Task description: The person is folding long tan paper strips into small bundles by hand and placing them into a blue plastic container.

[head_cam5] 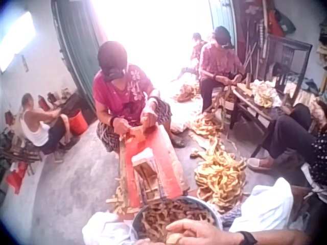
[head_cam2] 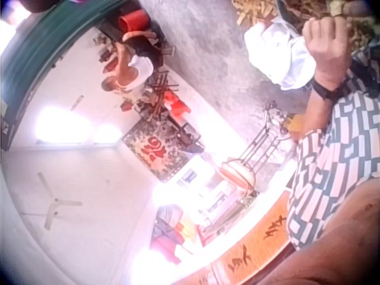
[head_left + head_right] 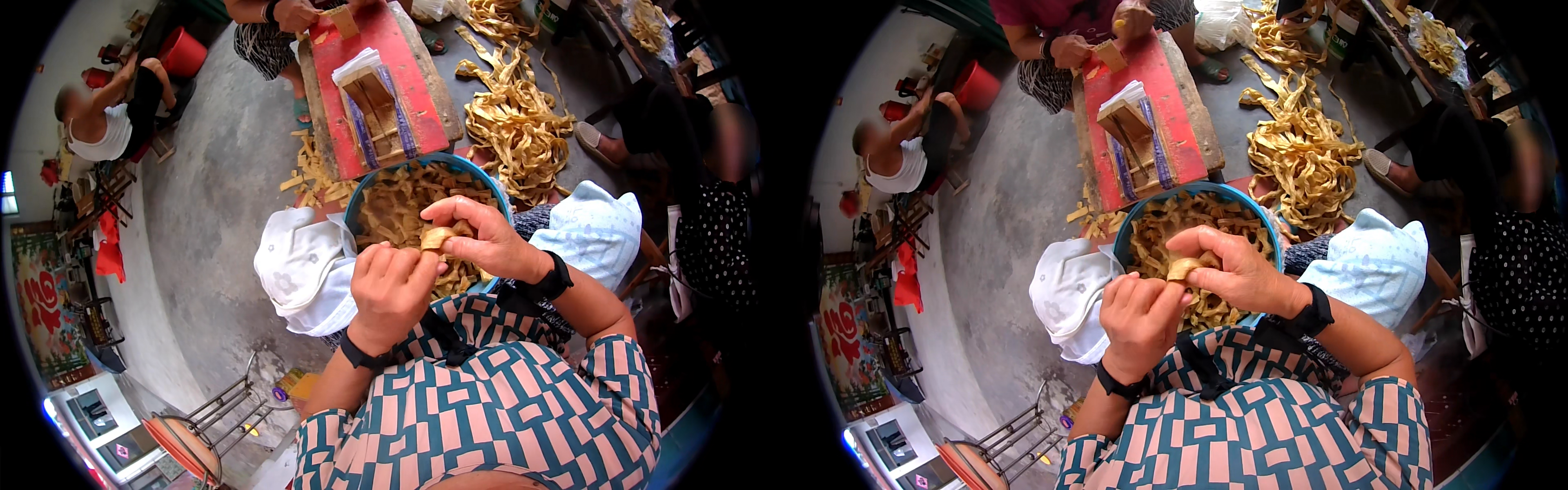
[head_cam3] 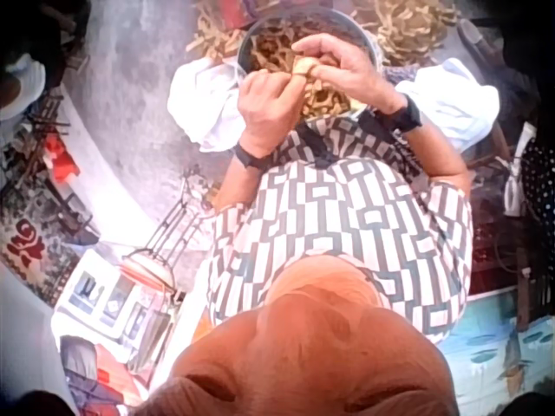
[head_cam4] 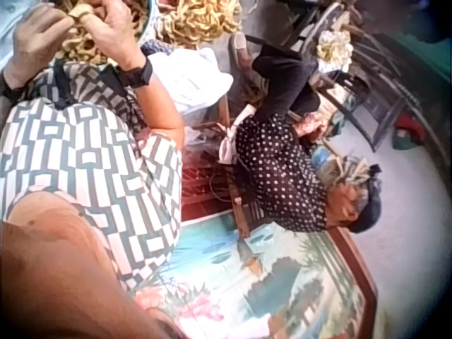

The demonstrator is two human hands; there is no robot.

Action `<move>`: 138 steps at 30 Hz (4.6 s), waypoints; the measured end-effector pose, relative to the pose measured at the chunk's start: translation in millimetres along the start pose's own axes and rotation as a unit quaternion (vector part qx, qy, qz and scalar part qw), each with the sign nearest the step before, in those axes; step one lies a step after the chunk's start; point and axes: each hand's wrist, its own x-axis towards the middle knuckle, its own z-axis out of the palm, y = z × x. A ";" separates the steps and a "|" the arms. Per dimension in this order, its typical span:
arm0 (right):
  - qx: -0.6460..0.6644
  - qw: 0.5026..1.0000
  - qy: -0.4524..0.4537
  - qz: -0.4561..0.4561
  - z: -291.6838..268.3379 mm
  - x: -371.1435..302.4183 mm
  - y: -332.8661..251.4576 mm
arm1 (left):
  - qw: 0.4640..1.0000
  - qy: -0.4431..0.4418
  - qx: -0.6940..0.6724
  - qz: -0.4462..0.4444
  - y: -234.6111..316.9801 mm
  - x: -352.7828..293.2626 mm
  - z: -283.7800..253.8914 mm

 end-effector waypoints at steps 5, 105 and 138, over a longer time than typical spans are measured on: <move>0.283 0.948 -0.025 0.141 2.6 -4.4 -15.2 | 0.981 0.004 -0.162 -0.110 -13.0 -5.6 12.6; -0.107 0.994 0.006 0.026 -1.2 -42.9 -18.6 | 0.818 -0.080 -0.564 -0.076 -23.0 10.2 -21.0; 0.301 0.932 -0.025 0.201 -12.5 -32.0 -28.7 | 0.995 0.070 0.049 0.053 4.6 4.2 2.8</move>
